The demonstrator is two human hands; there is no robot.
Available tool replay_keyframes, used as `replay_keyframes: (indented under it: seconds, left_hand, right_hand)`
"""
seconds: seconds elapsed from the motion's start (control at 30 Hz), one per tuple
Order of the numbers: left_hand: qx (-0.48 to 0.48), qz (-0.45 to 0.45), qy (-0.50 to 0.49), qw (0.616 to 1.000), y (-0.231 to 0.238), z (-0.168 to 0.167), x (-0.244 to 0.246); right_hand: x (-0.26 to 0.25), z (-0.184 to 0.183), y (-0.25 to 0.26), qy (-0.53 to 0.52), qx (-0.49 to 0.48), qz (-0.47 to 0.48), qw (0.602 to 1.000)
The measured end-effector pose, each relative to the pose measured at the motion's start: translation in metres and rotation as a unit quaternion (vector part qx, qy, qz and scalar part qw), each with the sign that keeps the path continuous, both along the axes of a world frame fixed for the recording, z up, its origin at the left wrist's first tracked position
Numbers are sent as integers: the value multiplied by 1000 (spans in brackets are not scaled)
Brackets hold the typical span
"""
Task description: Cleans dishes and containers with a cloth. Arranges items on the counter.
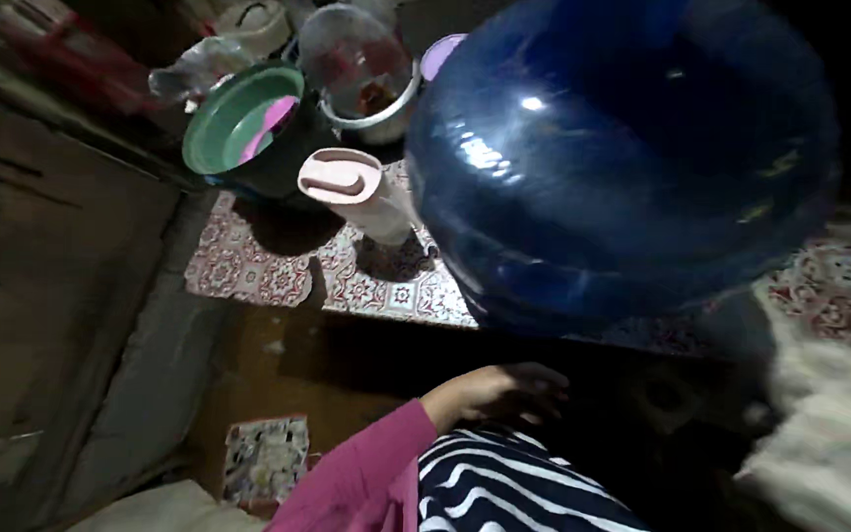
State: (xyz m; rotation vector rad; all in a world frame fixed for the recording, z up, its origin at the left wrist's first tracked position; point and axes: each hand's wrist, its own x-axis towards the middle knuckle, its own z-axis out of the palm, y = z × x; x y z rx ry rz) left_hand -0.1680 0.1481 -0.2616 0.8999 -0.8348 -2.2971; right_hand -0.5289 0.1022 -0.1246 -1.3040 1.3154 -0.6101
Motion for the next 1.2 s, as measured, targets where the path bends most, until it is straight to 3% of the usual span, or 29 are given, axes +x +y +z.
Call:
replay_keyframes:
  seconds: [0.07, 0.13, 0.2, 0.23, 0.3, 0.37, 0.43, 0.53, 0.63, 0.7, 0.8, 0.87, 0.93, 1.07, 1.2]
  left_hand:
    - [9, 2, 90, 996, 6, 2, 23]
    - [-18, 90, 75, 993, 20, 4, 53]
    - [-106, 177, 41, 978, 25, 9, 93]
    - [-100, 238, 7, 966, 27, 15, 116]
    - [-51, 361, -104, 925, 33, 43, 167]
    - [-61, 467, -225, 853, 44, 85, 221]
    - [-155, 506, -278, 802, 59, 109, 272]
    - [-371, 457, -269, 762, 18, 128, 320]
    - [-554, 400, -343, 644, -67, 156, 320]
    - [-596, 307, -465, 579, -114, 157, 312]
    - [-556, 139, -643, 509, -150, 131, 290]
    - [-539, 108, -692, 467, -159, 108, 287]
    - [-512, 123, -707, 473, -162, 98, 295]
    - [-468, 170, -689, 526, -165, 99, 307]
    - [-338, 253, -647, 635, -160, 110, 323]
  right_hand:
    - [52, -27, 34, -56, -36, 183, 981]
    - [142, -63, 47, -61, -79, 368, 925]
    - [235, -92, 57, -7, -152, 460, 875]
    - [271, -96, 56, -5, -173, 478, 861]
    - [325, -89, 46, -92, -210, 436, 870]
    - [370, -75, 25, -185, -254, 309, 898]
    - [402, -59, -6, -131, -313, 174, 924]
    - [437, -54, -65, -19, -352, 31, 935]
    - [462, -62, -130, 46, -328, -72, 941]
    - [472, -56, -156, 88, -294, -63, 950]
    - [483, -51, -175, 134, -254, 29, 957]
    - [487, -55, -178, 140, -227, 59, 962]
    - [490, -66, -177, 121, -223, 50, 966]
    - [494, -75, -167, 97, -232, 17, 968]
    - [495, -81, -156, 75, -249, -7, 965]
